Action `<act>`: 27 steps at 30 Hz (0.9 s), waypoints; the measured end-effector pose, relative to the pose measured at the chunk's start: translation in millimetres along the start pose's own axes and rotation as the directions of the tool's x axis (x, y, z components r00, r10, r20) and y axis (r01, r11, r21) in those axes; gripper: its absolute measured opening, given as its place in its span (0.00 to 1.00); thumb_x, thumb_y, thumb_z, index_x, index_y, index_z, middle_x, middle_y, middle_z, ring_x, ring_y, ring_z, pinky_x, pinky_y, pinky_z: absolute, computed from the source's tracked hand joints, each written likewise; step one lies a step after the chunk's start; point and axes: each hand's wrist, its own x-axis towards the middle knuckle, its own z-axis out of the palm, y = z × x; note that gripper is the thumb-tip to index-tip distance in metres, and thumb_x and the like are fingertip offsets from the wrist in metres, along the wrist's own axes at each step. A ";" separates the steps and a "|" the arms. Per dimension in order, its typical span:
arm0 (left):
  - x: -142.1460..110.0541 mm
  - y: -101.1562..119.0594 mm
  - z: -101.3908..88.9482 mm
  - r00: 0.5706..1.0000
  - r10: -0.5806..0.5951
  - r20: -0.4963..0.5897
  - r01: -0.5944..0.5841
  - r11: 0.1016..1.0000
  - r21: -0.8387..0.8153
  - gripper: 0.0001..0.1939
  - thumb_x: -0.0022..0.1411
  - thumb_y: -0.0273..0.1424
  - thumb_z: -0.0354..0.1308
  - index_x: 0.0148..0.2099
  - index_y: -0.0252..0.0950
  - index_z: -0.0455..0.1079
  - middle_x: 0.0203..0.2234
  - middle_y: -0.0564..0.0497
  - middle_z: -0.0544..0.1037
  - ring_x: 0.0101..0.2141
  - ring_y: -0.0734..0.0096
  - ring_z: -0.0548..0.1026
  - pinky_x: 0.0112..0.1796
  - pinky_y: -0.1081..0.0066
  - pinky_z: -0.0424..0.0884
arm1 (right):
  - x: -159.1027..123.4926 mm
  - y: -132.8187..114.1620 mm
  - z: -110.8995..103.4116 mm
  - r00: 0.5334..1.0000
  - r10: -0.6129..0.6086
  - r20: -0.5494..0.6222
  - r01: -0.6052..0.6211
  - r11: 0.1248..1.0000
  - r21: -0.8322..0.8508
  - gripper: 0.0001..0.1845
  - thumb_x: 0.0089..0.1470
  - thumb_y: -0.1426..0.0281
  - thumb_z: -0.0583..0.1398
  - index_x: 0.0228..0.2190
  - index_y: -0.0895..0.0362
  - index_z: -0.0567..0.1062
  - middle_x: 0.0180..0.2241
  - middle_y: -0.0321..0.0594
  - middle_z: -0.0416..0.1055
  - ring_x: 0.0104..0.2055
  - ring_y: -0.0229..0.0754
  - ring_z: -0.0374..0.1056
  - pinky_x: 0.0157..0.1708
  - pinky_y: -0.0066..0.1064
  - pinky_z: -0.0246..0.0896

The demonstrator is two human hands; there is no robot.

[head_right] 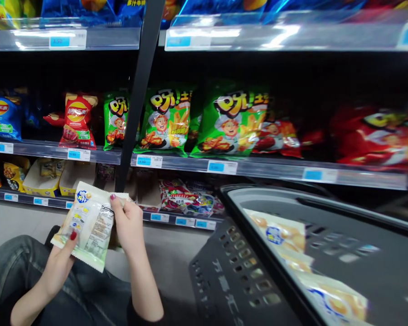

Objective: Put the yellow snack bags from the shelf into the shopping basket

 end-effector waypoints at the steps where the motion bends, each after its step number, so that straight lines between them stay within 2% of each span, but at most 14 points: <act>1: -2.4 1.4 1.5 0.998 -0.008 0.055 0.004 0.997 0.074 0.26 0.55 0.42 0.57 0.53 0.35 0.65 0.39 0.46 0.79 0.42 0.62 0.75 0.51 0.63 0.64 | -0.2 -0.4 -2.3 1.000 0.000 -0.007 0.000 1.000 0.018 0.24 0.49 0.53 0.54 0.13 0.57 0.60 0.16 0.32 0.54 0.21 0.35 0.50 0.22 0.28 0.48; 4: -9.3 8.1 6.7 0.957 -0.111 0.267 0.049 0.973 0.226 0.22 0.58 0.43 0.51 0.45 0.30 0.71 0.18 0.50 0.78 0.23 0.65 0.76 0.35 0.64 0.73 | -1.9 -4.5 -9.3 1.000 0.009 -0.016 -0.008 0.996 0.085 0.24 0.47 0.52 0.55 0.13 0.57 0.62 0.16 0.34 0.57 0.21 0.35 0.53 0.21 0.28 0.50; 6: -12.6 12.3 8.8 0.923 -0.172 0.343 0.081 0.961 0.265 0.22 0.59 0.44 0.49 0.38 0.31 0.74 0.12 0.52 0.74 0.17 0.67 0.73 0.29 0.66 0.73 | -3.2 -7.8 -13.0 1.000 0.024 0.002 -0.024 0.989 0.146 0.24 0.46 0.51 0.56 0.14 0.57 0.63 0.16 0.34 0.59 0.21 0.36 0.54 0.22 0.29 0.53; 10: -13.5 14.6 8.8 0.894 -0.195 0.403 0.068 0.949 0.308 0.22 0.58 0.46 0.49 0.25 0.35 0.74 0.13 0.50 0.74 0.21 0.65 0.73 0.32 0.66 0.72 | -5.3 -12.5 -17.4 0.997 0.066 0.038 -0.073 0.967 0.243 0.25 0.44 0.50 0.58 0.13 0.56 0.64 0.14 0.33 0.59 0.19 0.36 0.55 0.22 0.29 0.53; 16: -11.9 6.7 5.7 0.864 -0.153 0.479 -0.011 0.947 0.322 0.24 0.57 0.49 0.48 0.25 0.35 0.73 0.17 0.47 0.76 0.21 0.65 0.73 0.29 0.65 0.72 | -7.4 -15.5 -18.0 0.997 0.069 0.036 -0.076 0.962 0.263 0.25 0.44 0.51 0.58 0.12 0.56 0.61 0.14 0.32 0.56 0.19 0.35 0.52 0.19 0.28 0.49; 18: -14.4 1.9 0.9 0.874 -0.134 0.467 -0.053 0.929 0.367 0.22 0.57 0.48 0.49 0.28 0.36 0.74 0.19 0.46 0.77 0.23 0.64 0.74 0.32 0.65 0.73 | -7.6 -15.7 -16.6 0.998 0.059 0.021 -0.063 0.967 0.247 0.25 0.44 0.52 0.58 0.12 0.56 0.60 0.15 0.32 0.55 0.19 0.34 0.51 0.18 0.27 0.47; 23: -21.3 -14.0 -17.1 0.943 -0.104 0.315 -0.056 0.885 0.461 0.12 0.54 0.42 0.57 0.32 0.41 0.75 0.23 0.47 0.79 0.31 0.60 0.76 0.37 0.65 0.73 | -7.4 -15.6 -13.4 0.996 0.067 0.060 -0.081 0.961 0.265 0.24 0.44 0.53 0.58 0.13 0.56 0.59 0.16 0.33 0.55 0.21 0.36 0.54 0.19 0.27 0.48; 27: -20.3 -12.9 -19.6 0.929 -0.101 0.355 -0.088 0.873 0.479 0.11 0.55 0.41 0.56 0.32 0.40 0.75 0.22 0.48 0.78 0.29 0.60 0.77 0.38 0.65 0.73 | -8.8 -17.0 -13.0 0.993 0.096 0.072 -0.113 0.950 0.292 0.24 0.43 0.52 0.59 0.13 0.56 0.60 0.16 0.34 0.56 0.20 0.36 0.53 0.19 0.27 0.49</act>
